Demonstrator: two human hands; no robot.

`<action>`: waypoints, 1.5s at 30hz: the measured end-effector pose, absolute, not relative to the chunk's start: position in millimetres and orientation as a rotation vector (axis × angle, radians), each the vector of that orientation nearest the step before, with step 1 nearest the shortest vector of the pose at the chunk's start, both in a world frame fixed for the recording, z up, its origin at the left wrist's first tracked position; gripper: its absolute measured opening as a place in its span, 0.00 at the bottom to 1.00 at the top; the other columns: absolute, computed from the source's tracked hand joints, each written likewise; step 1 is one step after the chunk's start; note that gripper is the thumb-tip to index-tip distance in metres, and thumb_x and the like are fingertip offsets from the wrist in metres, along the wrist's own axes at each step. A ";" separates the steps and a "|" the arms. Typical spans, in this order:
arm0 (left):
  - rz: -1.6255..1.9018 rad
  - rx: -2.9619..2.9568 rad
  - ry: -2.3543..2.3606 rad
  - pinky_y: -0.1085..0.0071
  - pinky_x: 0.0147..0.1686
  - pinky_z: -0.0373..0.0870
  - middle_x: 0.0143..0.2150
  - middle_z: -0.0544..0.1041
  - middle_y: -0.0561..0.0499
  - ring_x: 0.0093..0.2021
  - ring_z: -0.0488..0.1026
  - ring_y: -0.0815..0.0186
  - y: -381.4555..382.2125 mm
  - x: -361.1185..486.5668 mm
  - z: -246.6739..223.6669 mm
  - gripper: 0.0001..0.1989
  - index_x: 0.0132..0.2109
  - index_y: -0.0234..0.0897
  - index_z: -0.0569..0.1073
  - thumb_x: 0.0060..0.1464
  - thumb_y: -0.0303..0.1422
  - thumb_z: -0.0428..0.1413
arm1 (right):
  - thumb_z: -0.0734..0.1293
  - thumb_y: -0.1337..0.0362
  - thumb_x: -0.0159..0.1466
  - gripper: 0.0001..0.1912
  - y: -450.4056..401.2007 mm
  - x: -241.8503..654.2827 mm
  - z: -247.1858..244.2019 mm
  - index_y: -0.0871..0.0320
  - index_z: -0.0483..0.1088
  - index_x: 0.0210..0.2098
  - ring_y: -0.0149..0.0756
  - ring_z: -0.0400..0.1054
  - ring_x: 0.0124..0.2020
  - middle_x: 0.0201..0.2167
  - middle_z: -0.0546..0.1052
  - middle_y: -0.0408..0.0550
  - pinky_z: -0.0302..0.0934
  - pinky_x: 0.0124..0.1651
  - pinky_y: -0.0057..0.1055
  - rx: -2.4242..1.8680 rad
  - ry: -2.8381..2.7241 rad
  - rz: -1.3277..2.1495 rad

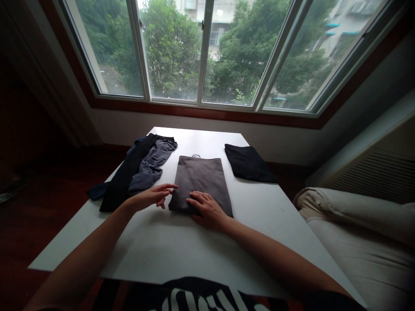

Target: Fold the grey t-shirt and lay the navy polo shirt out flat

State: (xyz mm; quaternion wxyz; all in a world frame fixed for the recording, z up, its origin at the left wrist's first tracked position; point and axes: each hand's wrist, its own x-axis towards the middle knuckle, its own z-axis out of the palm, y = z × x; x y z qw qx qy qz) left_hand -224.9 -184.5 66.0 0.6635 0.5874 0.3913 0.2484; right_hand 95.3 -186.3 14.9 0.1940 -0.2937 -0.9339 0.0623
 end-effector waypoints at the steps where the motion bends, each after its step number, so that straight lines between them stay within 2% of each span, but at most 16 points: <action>1: 0.527 1.324 0.848 0.61 0.43 0.75 0.35 0.73 0.54 0.26 0.65 0.72 -185.0 -224.9 65.4 0.33 0.71 0.38 0.67 0.65 0.48 0.61 | 0.74 0.58 0.66 0.34 -186.3 95.6 14.0 0.53 0.65 0.70 0.54 0.59 0.71 0.70 0.66 0.58 0.56 0.71 0.52 -0.825 -2.613 0.184; 4: 0.369 1.341 0.781 0.62 0.42 0.75 0.26 0.67 0.58 0.26 0.65 0.70 -186.5 -224.2 63.7 0.35 0.72 0.37 0.66 0.65 0.48 0.61 | 0.74 0.58 0.66 0.35 -186.2 95.2 13.5 0.52 0.65 0.70 0.54 0.58 0.71 0.70 0.66 0.58 0.56 0.71 0.53 -0.838 -2.602 0.195; 7: 0.310 1.363 0.777 0.63 0.42 0.75 0.25 0.65 0.59 0.26 0.63 0.70 -186.6 -222.3 64.1 0.35 0.70 0.38 0.69 0.63 0.49 0.62 | 0.74 0.58 0.66 0.35 -186.1 94.8 13.7 0.53 0.65 0.70 0.54 0.58 0.72 0.71 0.66 0.58 0.55 0.72 0.52 -0.839 -2.606 0.193; 9: 0.298 1.391 0.795 0.65 0.41 0.75 0.28 0.67 0.58 0.27 0.63 0.70 -185.8 -220.9 66.1 0.32 0.67 0.38 0.73 0.62 0.50 0.63 | 0.74 0.57 0.66 0.35 -186.0 94.8 13.6 0.53 0.64 0.70 0.54 0.57 0.72 0.71 0.66 0.58 0.55 0.72 0.53 -0.838 -2.614 0.193; 12: 0.301 1.476 0.835 0.70 0.37 0.72 0.39 0.75 0.51 0.30 0.67 0.69 -184.6 -219.5 68.7 0.30 0.63 0.39 0.77 0.61 0.51 0.63 | 0.74 0.58 0.66 0.35 -185.5 94.6 13.4 0.52 0.64 0.71 0.54 0.57 0.72 0.71 0.66 0.57 0.54 0.72 0.54 -0.837 -2.623 0.197; 15: 0.350 1.521 0.855 0.71 0.39 0.70 0.47 0.76 0.48 0.35 0.71 0.67 -184.3 -219.7 66.8 0.29 0.63 0.40 0.77 0.62 0.51 0.63 | 0.74 0.57 0.66 0.35 -185.1 94.0 13.8 0.51 0.64 0.71 0.54 0.57 0.72 0.70 0.66 0.57 0.54 0.73 0.54 -0.841 -2.620 0.198; 19: 0.420 1.469 0.849 0.68 0.43 0.71 0.45 0.77 0.48 0.39 0.74 0.64 -184.2 -220.9 58.9 0.32 0.68 0.40 0.72 0.62 0.49 0.63 | 0.74 0.57 0.66 0.36 -185.1 93.7 14.7 0.53 0.64 0.71 0.54 0.58 0.72 0.70 0.67 0.57 0.54 0.73 0.53 -0.829 -2.611 0.194; 23: 0.345 1.490 0.890 0.71 0.34 0.69 0.41 0.77 0.48 0.32 0.72 0.67 -182.1 -216.9 55.6 0.33 0.67 0.39 0.73 0.62 0.51 0.62 | 0.74 0.57 0.65 0.37 -185.5 93.7 15.2 0.52 0.64 0.71 0.54 0.58 0.72 0.70 0.67 0.57 0.55 0.72 0.53 -0.841 -2.613 0.198; 26: 0.316 1.580 0.964 0.75 0.29 0.69 0.46 0.78 0.46 0.34 0.72 0.66 -181.5 -210.5 59.1 0.31 0.63 0.40 0.77 0.61 0.53 0.61 | 0.74 0.57 0.65 0.37 -185.4 93.7 15.3 0.51 0.64 0.71 0.54 0.58 0.72 0.70 0.67 0.57 0.55 0.72 0.53 -0.844 -2.617 0.199; 31: 0.295 1.639 0.994 0.74 0.31 0.73 0.50 0.77 0.45 0.42 0.73 0.61 -183.8 -206.0 64.1 0.29 0.60 0.40 0.80 0.60 0.54 0.62 | 0.74 0.57 0.65 0.36 -185.3 93.9 15.6 0.52 0.65 0.70 0.53 0.59 0.71 0.70 0.68 0.56 0.55 0.72 0.53 -0.837 -2.625 0.187; 34: 0.288 1.616 0.980 0.73 0.32 0.73 0.49 0.76 0.45 0.41 0.73 0.62 -182.5 -209.0 61.7 0.30 0.59 0.40 0.80 0.59 0.55 0.62 | 0.74 0.57 0.66 0.35 -186.0 94.2 16.3 0.52 0.65 0.69 0.53 0.59 0.71 0.70 0.68 0.56 0.54 0.73 0.52 -0.830 -2.621 0.189; 39: 0.298 1.560 0.985 0.72 0.31 0.70 0.39 0.76 0.48 0.32 0.69 0.67 -175.4 -217.1 57.4 0.30 0.56 0.38 0.82 0.58 0.56 0.62 | 0.74 0.55 0.66 0.34 -186.9 94.6 18.0 0.52 0.65 0.69 0.53 0.59 0.71 0.70 0.68 0.56 0.54 0.73 0.52 -0.824 -2.618 0.199; 45: 0.269 1.598 0.959 0.74 0.32 0.68 0.42 0.78 0.48 0.33 0.69 0.67 -175.2 -220.5 60.7 0.27 0.57 0.39 0.82 0.59 0.52 0.63 | 0.74 0.55 0.66 0.34 -186.2 94.7 16.5 0.53 0.66 0.69 0.52 0.59 0.71 0.70 0.67 0.57 0.54 0.73 0.52 -0.826 -2.624 0.202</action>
